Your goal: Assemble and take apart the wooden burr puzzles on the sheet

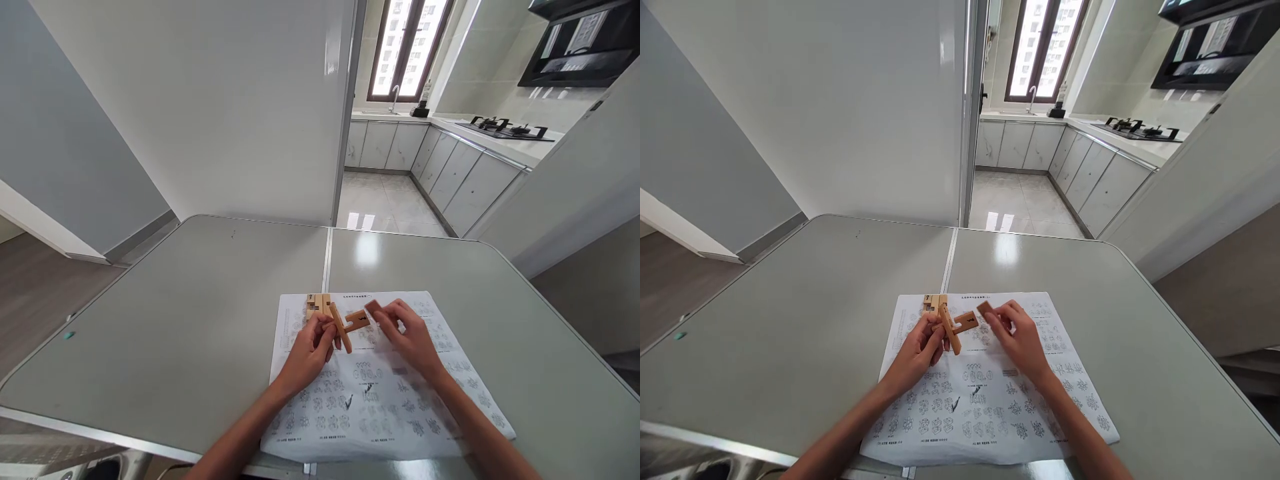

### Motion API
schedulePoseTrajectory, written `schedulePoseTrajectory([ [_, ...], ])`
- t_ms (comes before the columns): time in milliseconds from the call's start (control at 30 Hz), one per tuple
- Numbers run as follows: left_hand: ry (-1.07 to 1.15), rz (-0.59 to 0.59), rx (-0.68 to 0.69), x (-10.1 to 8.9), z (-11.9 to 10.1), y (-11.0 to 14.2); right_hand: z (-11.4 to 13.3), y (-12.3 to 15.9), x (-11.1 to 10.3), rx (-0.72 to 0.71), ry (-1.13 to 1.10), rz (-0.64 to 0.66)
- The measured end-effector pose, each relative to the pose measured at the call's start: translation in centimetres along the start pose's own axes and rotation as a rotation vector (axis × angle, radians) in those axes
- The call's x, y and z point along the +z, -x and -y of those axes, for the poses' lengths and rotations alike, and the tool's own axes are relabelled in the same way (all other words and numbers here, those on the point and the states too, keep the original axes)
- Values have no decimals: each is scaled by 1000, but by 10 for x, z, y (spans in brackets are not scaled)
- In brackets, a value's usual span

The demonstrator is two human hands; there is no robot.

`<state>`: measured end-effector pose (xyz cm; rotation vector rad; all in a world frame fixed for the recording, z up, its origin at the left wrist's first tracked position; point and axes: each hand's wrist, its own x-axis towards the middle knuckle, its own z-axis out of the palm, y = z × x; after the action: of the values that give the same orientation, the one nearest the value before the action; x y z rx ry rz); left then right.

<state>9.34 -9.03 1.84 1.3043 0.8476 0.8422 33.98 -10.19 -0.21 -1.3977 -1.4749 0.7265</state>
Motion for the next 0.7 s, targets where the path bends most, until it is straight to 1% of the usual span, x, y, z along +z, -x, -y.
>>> schedulePoseTrajectory([
  [67,-21,13,0,0,0,0,1,-3,-7,199,-225,-42],
  [133,-47,21,-8,0,0,0,-1,-5,-12,345,-465,-68],
  [200,-63,37,-19,1,-1,1,-3,-6,-15,412,-640,-70],
  [267,-73,65,-27,1,-1,1,-4,-6,-15,444,-723,-31],
  [367,-105,116,-27,0,-1,2,2,-3,-10,458,-739,56],
  [500,-154,154,-22,-1,0,2,13,-2,-4,389,-723,125],
  [633,-228,151,-7,0,-1,3,12,-5,-3,291,-659,100],
  [700,-251,157,-7,0,-3,2,10,-5,-4,276,-666,89],
])
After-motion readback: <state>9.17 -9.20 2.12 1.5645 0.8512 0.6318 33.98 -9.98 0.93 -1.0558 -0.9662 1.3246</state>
